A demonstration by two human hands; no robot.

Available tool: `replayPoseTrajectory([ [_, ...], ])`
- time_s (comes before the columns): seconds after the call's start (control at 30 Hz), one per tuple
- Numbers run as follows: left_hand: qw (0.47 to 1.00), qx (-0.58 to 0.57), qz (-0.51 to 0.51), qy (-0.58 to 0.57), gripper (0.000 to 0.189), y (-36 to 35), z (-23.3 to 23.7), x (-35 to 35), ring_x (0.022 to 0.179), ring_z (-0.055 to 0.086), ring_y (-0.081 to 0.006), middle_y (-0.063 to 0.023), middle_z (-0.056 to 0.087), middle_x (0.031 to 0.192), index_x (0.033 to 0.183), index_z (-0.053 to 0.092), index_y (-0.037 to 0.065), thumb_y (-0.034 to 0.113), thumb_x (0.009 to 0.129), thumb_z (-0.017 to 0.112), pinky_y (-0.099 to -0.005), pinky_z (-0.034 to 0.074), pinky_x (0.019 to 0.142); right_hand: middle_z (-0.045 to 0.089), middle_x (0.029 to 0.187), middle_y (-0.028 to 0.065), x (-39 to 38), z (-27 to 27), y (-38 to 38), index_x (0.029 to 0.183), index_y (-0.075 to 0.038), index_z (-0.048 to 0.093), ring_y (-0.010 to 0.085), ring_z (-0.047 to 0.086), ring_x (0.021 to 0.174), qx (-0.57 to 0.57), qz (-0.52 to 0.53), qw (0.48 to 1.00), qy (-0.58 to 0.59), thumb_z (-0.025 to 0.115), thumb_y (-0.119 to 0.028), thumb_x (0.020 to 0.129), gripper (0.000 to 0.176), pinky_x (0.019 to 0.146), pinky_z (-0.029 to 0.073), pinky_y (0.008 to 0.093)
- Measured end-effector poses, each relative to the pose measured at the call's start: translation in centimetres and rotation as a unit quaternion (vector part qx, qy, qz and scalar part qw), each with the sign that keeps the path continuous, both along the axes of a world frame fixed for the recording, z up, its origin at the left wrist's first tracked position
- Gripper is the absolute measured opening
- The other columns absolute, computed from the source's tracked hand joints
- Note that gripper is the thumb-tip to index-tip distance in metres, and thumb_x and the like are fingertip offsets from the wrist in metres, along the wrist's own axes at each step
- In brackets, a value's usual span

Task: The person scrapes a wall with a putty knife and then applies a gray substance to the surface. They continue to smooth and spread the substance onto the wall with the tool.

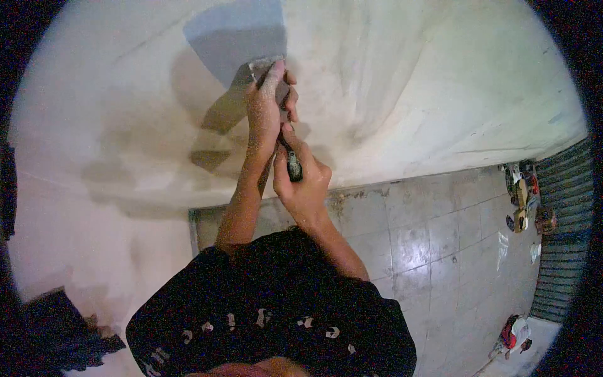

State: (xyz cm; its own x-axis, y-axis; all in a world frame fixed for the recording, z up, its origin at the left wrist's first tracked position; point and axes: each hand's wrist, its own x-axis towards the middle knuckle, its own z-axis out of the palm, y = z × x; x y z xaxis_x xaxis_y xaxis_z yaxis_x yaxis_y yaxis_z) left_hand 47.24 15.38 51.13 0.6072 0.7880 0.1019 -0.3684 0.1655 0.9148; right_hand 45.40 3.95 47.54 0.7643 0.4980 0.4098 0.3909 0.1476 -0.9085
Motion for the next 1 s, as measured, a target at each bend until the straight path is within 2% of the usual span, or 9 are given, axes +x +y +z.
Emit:
replayPoseTrajectory([
  [0.03, 1.000, -0.016, -0.002, 0.021, 0.035, 0.0, -0.1, -0.2, 0.033, 0.041, -0.0099, -0.0014, 0.045, 0.047, 0.075, 0.055, 0.005, 0.033, 0.095, 0.054, -0.0242, 0.032, 0.030, 0.069, 0.094, 0.0216, 0.0, -0.6, 0.2, 0.117, 0.002, 0.062, 0.0158, 0.069, 0.076, -0.004, -0.028, 0.999, -0.035, 0.063, -0.001, 0.083, 0.034, 0.066, 0.052, 0.0281],
  [0.17, 0.999, -0.019, -0.010, 0.034, 0.036, 0.4, -1.3, -0.3, 0.032, 0.041, -0.0104, -0.0019, 0.044, 0.046, 0.075, 0.055, 0.004, 0.034, 0.096, 0.054, -0.0239, 0.031, 0.030, 0.069, 0.094, 0.0214, 0.1, -3.8, 1.0, 0.117, 0.001, 0.062, 0.0189, 0.070, 0.077, 0.041, -0.058, 0.987, -0.141, 0.062, 0.000, 0.084, 0.034, 0.066, 0.053, 0.0292],
  [0.27, 0.999, -0.018, -0.001, 0.031, 0.036, -0.5, -0.5, -0.5, 0.032, 0.041, -0.0106, -0.0020, 0.044, 0.045, 0.076, 0.055, 0.004, 0.033, 0.096, 0.054, -0.0240, 0.031, 0.030, 0.069, 0.097, 0.0212, -0.5, -1.6, -0.4, 0.116, 0.001, 0.063, 0.0205, 0.071, 0.079, -0.018, -0.027, 0.999, -0.023, 0.062, -0.001, 0.084, 0.032, 0.068, 0.053, 0.0296],
  [0.4, 0.999, -0.036, 0.001, 0.039, 0.036, 0.1, -2.6, -0.4, 0.032, 0.042, -0.0105, -0.0020, 0.044, 0.046, 0.077, 0.055, 0.003, 0.034, 0.096, 0.054, -0.0241, 0.033, 0.031, 0.069, 0.087, 0.0128, 0.0, -4.8, 0.1, 0.119, 0.004, 0.060, 0.0064, 0.059, 0.077, 0.009, -0.039, 0.992, -0.117, 0.059, 0.000, 0.087, 0.032, 0.067, 0.048, 0.0225],
  [0.5, 0.999, -0.044, 0.002, 0.016, 0.036, -0.2, -1.4, 0.0, 0.033, 0.041, -0.0101, -0.0016, 0.045, 0.047, 0.076, 0.055, 0.004, 0.034, 0.095, 0.054, -0.0246, 0.034, 0.031, 0.070, 0.090, 0.0148, -0.4, -2.5, -0.3, 0.119, 0.004, 0.060, 0.0072, 0.060, 0.079, 0.014, -0.025, 0.997, -0.066, 0.059, 0.000, 0.088, 0.031, 0.069, 0.049, 0.0233],
  [0.6, 1.000, -0.001, -0.001, 0.003, 0.036, -0.2, 0.3, 0.1, 0.034, 0.042, -0.0099, -0.0014, 0.044, 0.047, 0.076, 0.054, 0.004, 0.034, 0.095, 0.056, -0.0252, 0.035, 0.031, 0.070, 0.098, 0.0192, -0.2, -1.1, -0.5, 0.118, 0.005, 0.060, 0.0114, 0.064, 0.087, -0.027, -0.005, 1.000, 0.005, 0.058, 0.001, 0.087, 0.031, 0.076, 0.051, 0.0262],
  [0.8, 0.998, -0.054, 0.006, 0.034, 0.035, -0.3, -2.2, -0.5, 0.033, 0.041, -0.0097, -0.0017, 0.044, 0.047, 0.074, 0.053, 0.003, 0.032, 0.094, 0.056, -0.0234, 0.034, 0.031, 0.069, 0.100, 0.0201, -0.7, -2.7, -0.7, 0.118, 0.004, 0.060, 0.0140, 0.066, 0.091, 0.001, -0.006, 0.999, -0.046, 0.059, 0.000, 0.087, 0.031, 0.078, 0.051, 0.0273],
  [0.9, 0.997, -0.051, 0.012, 0.056, 0.035, -0.3, -2.9, -0.6, 0.033, 0.041, -0.0099, -0.0013, 0.044, 0.047, 0.074, 0.054, 0.004, 0.032, 0.095, 0.055, -0.0239, 0.035, 0.030, 0.069, 0.103, 0.0204, -0.5, -4.5, -0.6, 0.118, 0.004, 0.060, 0.0172, 0.067, 0.094, -0.057, -0.007, 0.998, -0.040, 0.059, 0.000, 0.087, 0.031, 0.080, 0.051, 0.0283],
  [1.0, 0.998, -0.041, 0.006, 0.053, 0.035, 0.1, -3.6, -0.4, 0.033, 0.041, -0.0099, -0.0009, 0.045, 0.048, 0.075, 0.054, 0.005, 0.033, 0.095, 0.054, -0.0240, 0.035, 0.030, 0.069, 0.093, 0.0222, -0.4, -5.8, 0.2, 0.119, -0.001, 0.062, 0.0282, 0.071, 0.085, 0.005, -0.047, 0.993, -0.104, 0.062, -0.003, 0.084, 0.035, 0.073, 0.054, 0.0329],
])
